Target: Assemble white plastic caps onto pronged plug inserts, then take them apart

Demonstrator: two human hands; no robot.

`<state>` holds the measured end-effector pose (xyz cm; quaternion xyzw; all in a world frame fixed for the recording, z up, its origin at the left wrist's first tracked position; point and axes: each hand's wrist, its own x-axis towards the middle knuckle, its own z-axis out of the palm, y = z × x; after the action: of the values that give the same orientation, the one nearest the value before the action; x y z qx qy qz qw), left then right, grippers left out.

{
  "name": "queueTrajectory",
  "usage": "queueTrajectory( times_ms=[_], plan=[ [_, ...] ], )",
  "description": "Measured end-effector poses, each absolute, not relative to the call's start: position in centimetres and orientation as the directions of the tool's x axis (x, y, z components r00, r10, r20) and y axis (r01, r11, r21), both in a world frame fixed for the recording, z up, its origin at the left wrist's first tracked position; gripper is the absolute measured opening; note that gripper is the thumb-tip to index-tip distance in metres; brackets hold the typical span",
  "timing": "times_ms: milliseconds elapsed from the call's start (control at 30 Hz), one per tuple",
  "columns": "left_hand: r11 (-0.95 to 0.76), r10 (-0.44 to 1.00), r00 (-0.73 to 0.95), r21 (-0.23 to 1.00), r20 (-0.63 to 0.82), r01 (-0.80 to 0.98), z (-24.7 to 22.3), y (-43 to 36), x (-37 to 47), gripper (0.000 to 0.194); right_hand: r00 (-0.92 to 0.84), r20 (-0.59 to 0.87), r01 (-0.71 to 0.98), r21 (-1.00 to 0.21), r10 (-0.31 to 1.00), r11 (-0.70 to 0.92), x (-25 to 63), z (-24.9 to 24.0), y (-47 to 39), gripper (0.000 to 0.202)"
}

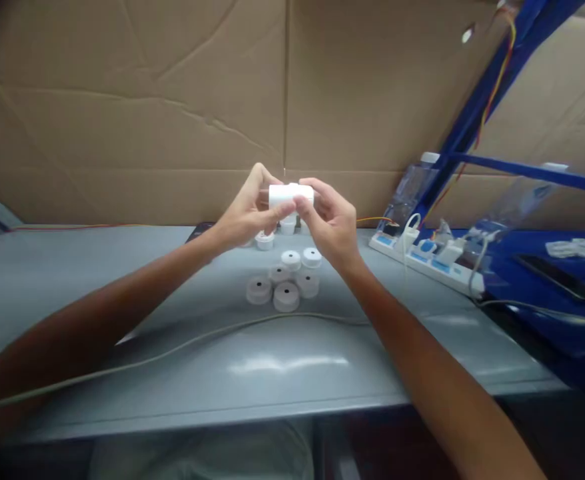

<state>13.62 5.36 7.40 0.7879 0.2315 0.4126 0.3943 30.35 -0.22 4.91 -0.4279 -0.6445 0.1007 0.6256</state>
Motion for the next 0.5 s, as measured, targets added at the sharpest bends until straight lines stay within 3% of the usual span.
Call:
queueTrajectory(
  times_ms=[100,167,267,367,433,500],
  plan=[
    [-0.233,0.831,0.489,0.964,0.265,-0.127,8.0,6.1,14.0,0.048,-0.011,0.849,0.762,-0.335,0.528,0.555,31.6,5.3,-0.7,0.017],
    [-0.059,0.881,0.450,0.977,0.147,-0.203,8.1,6.8,13.9,0.044,-0.066,0.856,0.860,-0.212,0.513,0.464,33.2,5.2,-0.1,0.015],
    [0.064,0.906,0.418,0.957,0.063,-0.282,8.0,7.5,13.4,0.028,-0.140,0.684,0.892,-0.226,0.716,0.391,36.2,4.2,1.5,0.025],
    [0.106,0.868,0.493,0.951,0.053,-0.290,7.5,7.9,13.0,0.017,-0.140,0.306,0.952,-0.221,0.942,0.213,38.7,2.9,2.9,0.027],
    [0.090,0.835,0.545,0.958,0.076,-0.272,7.1,8.0,13.1,0.011,-0.174,0.092,0.946,-0.261,0.980,0.193,39.8,2.3,3.3,0.029],
    [0.057,0.813,0.573,0.967,0.099,-0.248,6.5,7.8,13.5,0.006,-0.229,-0.020,0.911,-0.356,0.973,0.208,40.3,2.4,3.1,0.035]
  ],
)
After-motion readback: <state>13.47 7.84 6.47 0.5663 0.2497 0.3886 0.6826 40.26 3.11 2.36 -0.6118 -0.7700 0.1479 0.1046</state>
